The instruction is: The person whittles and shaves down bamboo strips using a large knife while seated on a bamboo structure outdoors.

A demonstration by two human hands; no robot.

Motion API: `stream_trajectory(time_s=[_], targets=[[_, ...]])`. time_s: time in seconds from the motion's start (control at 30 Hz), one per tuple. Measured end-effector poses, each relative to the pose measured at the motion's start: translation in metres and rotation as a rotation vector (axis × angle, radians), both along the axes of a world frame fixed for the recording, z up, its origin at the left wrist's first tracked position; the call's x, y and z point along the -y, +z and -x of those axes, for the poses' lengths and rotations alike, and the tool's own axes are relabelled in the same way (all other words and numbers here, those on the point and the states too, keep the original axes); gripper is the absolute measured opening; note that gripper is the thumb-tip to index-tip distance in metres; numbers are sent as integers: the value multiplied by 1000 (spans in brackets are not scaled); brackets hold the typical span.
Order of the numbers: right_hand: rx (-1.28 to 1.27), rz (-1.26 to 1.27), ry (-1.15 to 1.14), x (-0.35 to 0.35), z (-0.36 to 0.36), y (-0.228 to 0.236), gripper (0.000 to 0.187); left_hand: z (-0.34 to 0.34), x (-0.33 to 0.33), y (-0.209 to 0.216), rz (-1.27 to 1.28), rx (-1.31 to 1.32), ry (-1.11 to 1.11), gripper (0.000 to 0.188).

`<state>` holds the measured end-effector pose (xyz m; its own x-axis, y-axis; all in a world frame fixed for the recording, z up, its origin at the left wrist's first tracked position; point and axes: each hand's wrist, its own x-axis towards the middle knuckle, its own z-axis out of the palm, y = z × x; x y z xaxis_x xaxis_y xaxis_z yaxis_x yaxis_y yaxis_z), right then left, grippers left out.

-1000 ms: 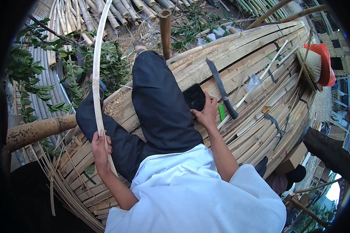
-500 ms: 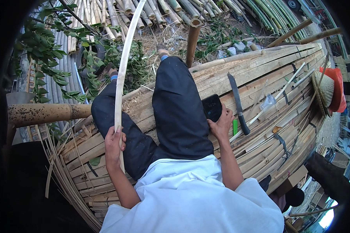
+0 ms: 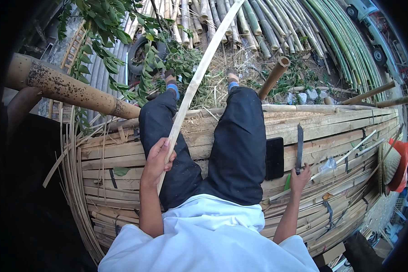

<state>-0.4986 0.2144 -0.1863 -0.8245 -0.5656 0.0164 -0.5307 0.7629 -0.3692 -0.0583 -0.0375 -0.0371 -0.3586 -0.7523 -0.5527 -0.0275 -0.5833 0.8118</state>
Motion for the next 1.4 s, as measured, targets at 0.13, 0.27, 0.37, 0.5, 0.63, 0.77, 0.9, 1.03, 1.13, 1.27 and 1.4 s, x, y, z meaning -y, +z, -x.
stream_trajectory(time_s=[0.13,0.27,0.37,0.5,0.63,0.77,0.9,1.03,1.13,1.27,1.4], targets=[[52,21,57,-6,-11,8,50,2,2,2,14,-50,-8,28],[-67,58,194,-26,1,-6,34,0,3,1,31,-82,18,28],[96,130,152,-14,0,4,30,-3,4,2,39,-58,41,28],[427,446,179,58,-44,77,26,-3,10,3,27,-107,44,27],[448,555,687,142,-121,119,33,2,10,8,11,-145,59,27],[58,431,1246,210,-193,156,40,9,7,12,-2,-163,77,27],[-59,381,1326,246,-219,158,36,12,0,20,87,-82,77,27],[-94,289,1100,268,-204,157,38,6,-3,18,47,-43,52,28],[-111,253,1193,268,-199,160,39,10,-2,17,59,6,51,29],[-216,257,1264,293,-182,161,41,12,-3,7,94,44,41,30],[-119,173,1276,302,-181,135,42,18,2,14,25,11,92,32]])
